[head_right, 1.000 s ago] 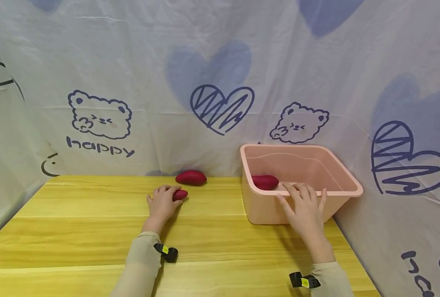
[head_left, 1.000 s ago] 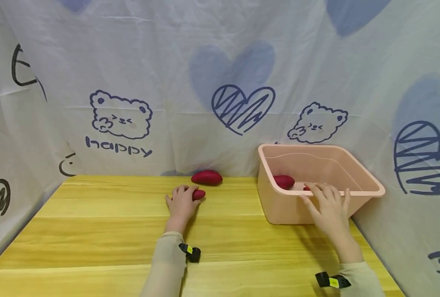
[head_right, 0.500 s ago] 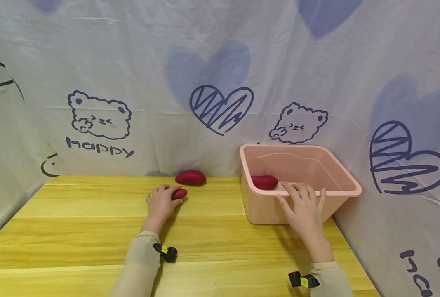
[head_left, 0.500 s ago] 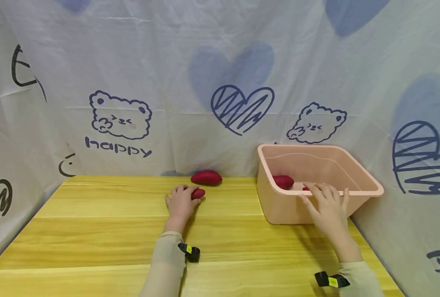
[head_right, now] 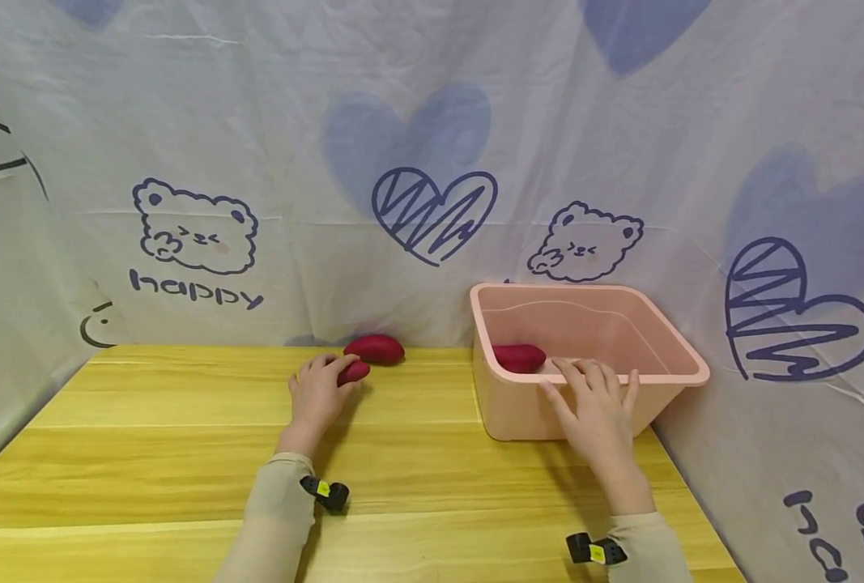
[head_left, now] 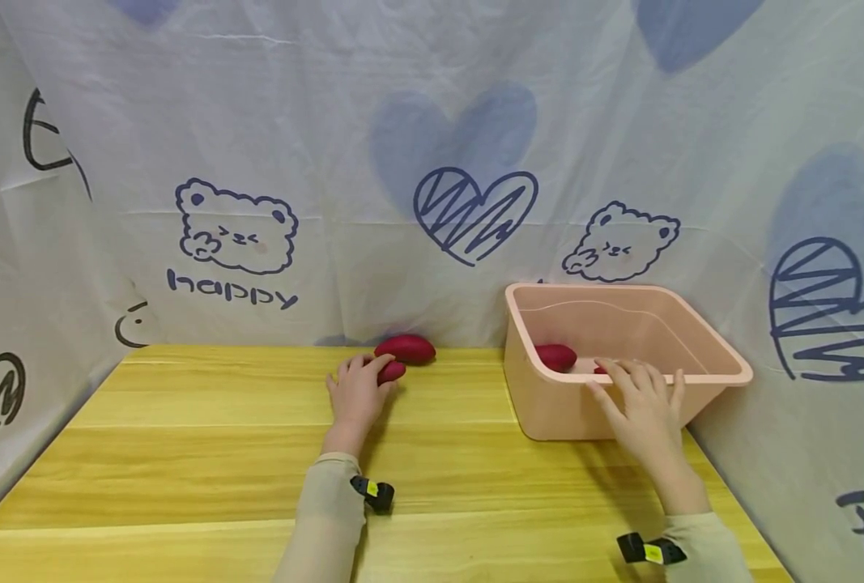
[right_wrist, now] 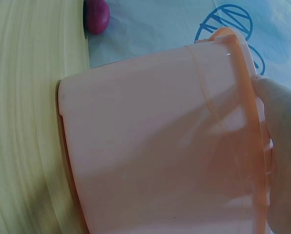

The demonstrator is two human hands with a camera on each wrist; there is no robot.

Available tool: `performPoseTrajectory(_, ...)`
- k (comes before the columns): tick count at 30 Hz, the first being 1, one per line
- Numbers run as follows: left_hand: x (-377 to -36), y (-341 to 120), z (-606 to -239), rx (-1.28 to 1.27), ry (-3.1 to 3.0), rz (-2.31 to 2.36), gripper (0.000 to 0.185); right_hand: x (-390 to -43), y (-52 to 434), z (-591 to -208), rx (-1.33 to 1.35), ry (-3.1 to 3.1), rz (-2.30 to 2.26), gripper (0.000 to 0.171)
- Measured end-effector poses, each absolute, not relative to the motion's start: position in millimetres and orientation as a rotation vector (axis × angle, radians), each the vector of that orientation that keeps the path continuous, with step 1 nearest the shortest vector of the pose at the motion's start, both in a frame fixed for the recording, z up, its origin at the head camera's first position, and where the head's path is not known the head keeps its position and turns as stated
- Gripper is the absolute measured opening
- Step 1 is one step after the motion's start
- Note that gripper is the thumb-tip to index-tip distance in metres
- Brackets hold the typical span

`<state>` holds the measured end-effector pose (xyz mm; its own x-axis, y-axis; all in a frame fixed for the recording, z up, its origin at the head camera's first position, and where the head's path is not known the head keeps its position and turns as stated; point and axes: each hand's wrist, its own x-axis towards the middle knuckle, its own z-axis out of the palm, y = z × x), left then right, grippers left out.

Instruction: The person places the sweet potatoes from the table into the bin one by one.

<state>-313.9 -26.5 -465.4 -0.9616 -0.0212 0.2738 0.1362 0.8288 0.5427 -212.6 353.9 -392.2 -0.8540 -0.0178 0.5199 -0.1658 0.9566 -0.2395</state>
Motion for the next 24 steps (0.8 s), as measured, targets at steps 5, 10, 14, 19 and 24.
performPoseTrajectory(5, -312, -24, -457, -0.099, -2.716, -0.829, 0.040, -212, 354, -393, 0.127, -2.576, 0.378, 0.049)
performPoseTrajectory(10, -308, -20, -448, -0.127, -2.693, -0.808, 0.042, -212, 353, -392, 0.130, -2.572, 0.388, 0.049)
performPoseTrajectory(14, -306, -16, -442, -0.150, -2.672, -0.787, 0.042, -212, 353, -392, 0.131, -2.569, 0.391, 0.049)
performPoseTrajectory(19, -304, -10, -437, -0.183, -2.662, -0.765, 0.041, -213, 353, -393, 0.133, -2.561, 0.386, 0.048)
performPoseTrajectory(24, -302, -2, -433, -0.229, -2.654, -0.749, 0.041, -213, 354, -394, 0.138, -2.557, 0.375, 0.047)
